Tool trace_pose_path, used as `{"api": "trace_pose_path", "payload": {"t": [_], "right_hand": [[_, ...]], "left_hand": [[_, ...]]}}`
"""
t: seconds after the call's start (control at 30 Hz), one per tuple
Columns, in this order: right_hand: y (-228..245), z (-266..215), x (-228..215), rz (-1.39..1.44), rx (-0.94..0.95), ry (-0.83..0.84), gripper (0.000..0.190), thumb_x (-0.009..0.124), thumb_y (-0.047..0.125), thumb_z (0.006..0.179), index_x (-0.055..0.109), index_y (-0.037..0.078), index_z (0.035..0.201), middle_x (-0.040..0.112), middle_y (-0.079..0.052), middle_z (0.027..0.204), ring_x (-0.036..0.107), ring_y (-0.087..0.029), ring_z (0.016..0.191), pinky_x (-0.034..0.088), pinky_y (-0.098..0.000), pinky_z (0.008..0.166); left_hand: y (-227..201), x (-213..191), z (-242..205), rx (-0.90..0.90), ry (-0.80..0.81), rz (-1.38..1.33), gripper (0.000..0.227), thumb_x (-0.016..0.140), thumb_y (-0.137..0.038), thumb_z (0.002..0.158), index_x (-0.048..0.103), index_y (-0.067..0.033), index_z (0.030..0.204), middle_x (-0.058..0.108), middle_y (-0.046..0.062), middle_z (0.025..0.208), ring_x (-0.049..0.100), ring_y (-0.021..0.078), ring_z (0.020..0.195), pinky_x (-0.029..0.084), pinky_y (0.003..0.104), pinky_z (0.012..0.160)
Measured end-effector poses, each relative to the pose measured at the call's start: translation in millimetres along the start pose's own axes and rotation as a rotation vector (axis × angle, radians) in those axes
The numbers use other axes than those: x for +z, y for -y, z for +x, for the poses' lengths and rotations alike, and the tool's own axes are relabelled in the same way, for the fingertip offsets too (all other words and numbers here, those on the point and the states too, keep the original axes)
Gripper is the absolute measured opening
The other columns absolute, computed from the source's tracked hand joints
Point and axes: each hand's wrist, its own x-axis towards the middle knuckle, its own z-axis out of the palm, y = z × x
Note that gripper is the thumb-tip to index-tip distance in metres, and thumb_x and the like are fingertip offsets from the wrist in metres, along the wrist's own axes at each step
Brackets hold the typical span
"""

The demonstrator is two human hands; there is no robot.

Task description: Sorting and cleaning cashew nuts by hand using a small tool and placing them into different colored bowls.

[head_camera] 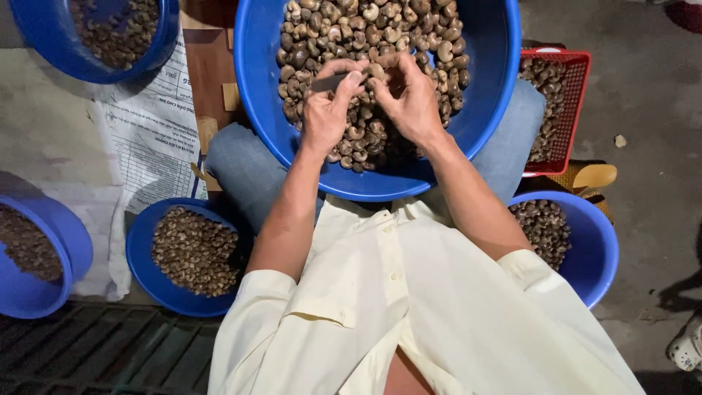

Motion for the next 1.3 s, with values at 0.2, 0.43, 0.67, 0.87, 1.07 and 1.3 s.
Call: {"api": "trace_pose_path", "payload": {"t": [0.2,0.43,0.67,0.87,1.07,1.3], "right_hand": [[14,-1,-3,-0.075,-0.051,0.0,0.022,0.07,0.0,0.097,0.058,0.002,0.115,0.062,-0.004,0.084,0.056,-0.014,0.066,0.048,-0.0269,0.055],[20,-1,-2,-0.147,-0.108,-0.002,0.023,0.071,0.001,0.101,0.058,-0.001,0.12,0.067,-0.011,0.094,0.062,-0.019,0.075,0.053,-0.0319,0.066],[21,-2,-2,-0.201,-0.109,-0.026,0.028,0.071,0.001,0.101,0.054,0.001,0.122,0.069,-0.013,0.094,0.066,-0.022,0.075,0.056,-0.0342,0.062],[13,-7,-7,-0.167,-0.126,-0.081,0.024,0.069,0.008,0.1,0.058,0.002,0.12,0.067,-0.01,0.096,0.062,-0.021,0.073,0.052,-0.0342,0.066],[5,-38,-76,-0.191,-0.224,-0.355,0.02,0.064,-0.004,0.102,0.058,0.002,0.121,0.061,-0.007,0.088,0.055,-0.016,0.065,0.047,-0.0247,0.052],[-94,-153,-199,-0.191,-0.008,-0.665,0.012,0.065,0.016,0.112,0.059,0.006,0.116,0.065,-0.01,0.112,0.063,-0.023,0.1,0.059,-0.0383,0.094]], "left_hand": [[-9,-1,0,-0.052,0.011,-0.049,0.018,0.063,-0.023,0.104,0.065,-0.0074,0.112,0.066,0.023,0.134,0.072,0.0282,0.114,0.068,0.035,0.089],[6,-4,1,-0.098,-0.074,-0.181,0.022,0.065,-0.024,0.102,0.065,-0.0076,0.117,0.07,0.019,0.125,0.075,0.0321,0.11,0.071,0.04,0.086],[-9,-2,0,-0.172,-0.068,-0.192,0.025,0.066,-0.026,0.102,0.065,-0.0067,0.117,0.07,0.015,0.128,0.074,0.0259,0.11,0.068,0.035,0.089],[-14,0,1,-0.286,-0.049,-0.292,0.025,0.063,-0.024,0.102,0.06,-0.0051,0.118,0.072,0.018,0.121,0.074,0.0275,0.109,0.065,0.032,0.087],[-21,-9,4,-0.245,-0.195,-0.195,0.031,0.061,-0.013,0.104,0.058,0.0002,0.132,0.076,0.024,0.112,0.082,0.031,0.095,0.072,0.031,0.071],[-25,-6,2,-0.292,-0.17,-0.27,0.034,0.065,-0.028,0.101,0.068,-0.003,0.125,0.08,0.019,0.106,0.082,0.0252,0.091,0.07,0.03,0.072]]}}
